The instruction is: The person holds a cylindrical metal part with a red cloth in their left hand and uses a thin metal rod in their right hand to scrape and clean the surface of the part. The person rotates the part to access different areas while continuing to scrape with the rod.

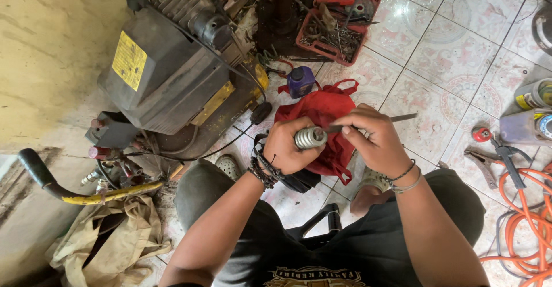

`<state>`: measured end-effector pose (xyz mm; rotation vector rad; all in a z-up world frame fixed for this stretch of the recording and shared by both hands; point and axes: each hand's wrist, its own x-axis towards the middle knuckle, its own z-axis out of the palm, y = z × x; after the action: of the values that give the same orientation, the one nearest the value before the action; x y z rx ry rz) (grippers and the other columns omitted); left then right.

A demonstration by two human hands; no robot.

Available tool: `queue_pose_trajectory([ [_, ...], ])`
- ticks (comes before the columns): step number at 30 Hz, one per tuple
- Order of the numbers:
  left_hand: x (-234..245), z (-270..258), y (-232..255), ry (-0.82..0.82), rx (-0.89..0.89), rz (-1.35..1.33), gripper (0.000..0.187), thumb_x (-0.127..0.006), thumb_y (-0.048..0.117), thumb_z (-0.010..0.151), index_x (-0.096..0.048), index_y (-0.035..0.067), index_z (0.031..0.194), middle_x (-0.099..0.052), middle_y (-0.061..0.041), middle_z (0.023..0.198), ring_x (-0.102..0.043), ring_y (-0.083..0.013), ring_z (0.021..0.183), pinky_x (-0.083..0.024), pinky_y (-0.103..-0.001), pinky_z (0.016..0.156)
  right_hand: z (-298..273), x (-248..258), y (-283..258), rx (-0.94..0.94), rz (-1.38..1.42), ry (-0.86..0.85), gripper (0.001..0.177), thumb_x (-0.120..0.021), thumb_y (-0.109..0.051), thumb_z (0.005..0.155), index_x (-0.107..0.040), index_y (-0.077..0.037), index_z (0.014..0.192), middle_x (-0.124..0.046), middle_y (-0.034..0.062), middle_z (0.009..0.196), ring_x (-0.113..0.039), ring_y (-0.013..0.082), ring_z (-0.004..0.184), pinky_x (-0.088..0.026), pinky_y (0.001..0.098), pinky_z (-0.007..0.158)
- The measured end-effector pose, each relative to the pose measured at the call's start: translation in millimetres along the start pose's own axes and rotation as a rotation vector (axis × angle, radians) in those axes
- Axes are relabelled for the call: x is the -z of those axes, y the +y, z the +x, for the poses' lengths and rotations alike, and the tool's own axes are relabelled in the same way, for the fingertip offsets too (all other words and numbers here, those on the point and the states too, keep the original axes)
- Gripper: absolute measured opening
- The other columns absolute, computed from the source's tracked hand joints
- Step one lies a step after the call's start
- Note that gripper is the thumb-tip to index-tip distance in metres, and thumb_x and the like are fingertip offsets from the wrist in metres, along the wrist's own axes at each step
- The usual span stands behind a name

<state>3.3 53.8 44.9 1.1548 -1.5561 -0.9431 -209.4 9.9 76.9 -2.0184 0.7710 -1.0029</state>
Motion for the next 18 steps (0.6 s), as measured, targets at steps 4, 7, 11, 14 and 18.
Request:
queue_pose_trajectory([
  [4, -1.2, -0.5, 0.0, -0.017, -0.006, 0.001, 0.016, -0.079, 0.024, 0.071, -0.069, 0.015, 0.080, -0.066, -0.010, 0.062, -0.068, -0.0309, 0.059, -0.051, -0.035, 0.053, -1.8, 0.6, 3.3, -0.006, -0.008, -0.008, 0.019, -0.059, -0.004, 0.096, -0.078, -0.006, 0.093, -0.062, 0.0069, 0.061, -0.054, 0.0243, 0.061, -0.048, 0.0366, 0.068],
  [7, -1.4, -0.2, -2.2, -0.007, 0.012, 0.005, 0.019, -0.080, 0.025, 0.070, -0.068, 0.014, 0.080, -0.064, -0.010, 0.061, -0.065, -0.0291, 0.057, -0.049, -0.035, 0.053, -1.3, -1.0, 3.1, -0.010, -0.016, 0.004, 0.018, -0.058, -0.002, 0.096, -0.076, -0.003, 0.098, -0.063, 0.0097, 0.063, -0.057, 0.0295, 0.063, -0.051, 0.0359, 0.067],
  [11, -0.8, -0.2, -0.4, -0.003, 0.011, 0.010, 0.018, -0.080, 0.023, 0.070, -0.068, 0.014, 0.079, -0.064, -0.011, 0.061, -0.067, -0.0304, 0.058, -0.049, -0.035, 0.053, -2.3, -0.8, 5.3, -0.018, -0.007, -0.004, 0.017, -0.059, -0.003, 0.096, -0.076, -0.004, 0.097, -0.063, 0.0088, 0.063, -0.057, 0.0259, 0.063, -0.050, 0.0351, 0.066],
  [14, -0.4, 0.3, 0.0, 0.002, 0.022, 0.011, 0.019, -0.080, 0.024, 0.070, -0.067, 0.014, 0.079, -0.064, -0.010, 0.061, -0.067, -0.0288, 0.058, -0.049, -0.035, 0.053, -5.0, -1.2, 8.2, -0.013, -0.012, -0.002, 0.016, -0.059, -0.003, 0.096, -0.075, -0.003, 0.097, -0.064, 0.0109, 0.064, -0.059, 0.0294, 0.064, -0.051, 0.0358, 0.065],
  [18, -0.5, 2.9, 2.3, 0.025, 0.100, -0.003, 0.014, -0.078, 0.020, 0.071, -0.067, 0.014, 0.076, -0.061, -0.007, 0.056, -0.062, -0.0230, 0.054, -0.047, -0.032, 0.052, -2.4, -2.2, 1.3, -0.027, -0.042, 0.010, 0.016, -0.060, -0.003, 0.094, -0.076, -0.005, 0.095, -0.060, 0.0112, 0.060, -0.058, 0.0326, 0.064, -0.053, 0.0386, 0.063],
])
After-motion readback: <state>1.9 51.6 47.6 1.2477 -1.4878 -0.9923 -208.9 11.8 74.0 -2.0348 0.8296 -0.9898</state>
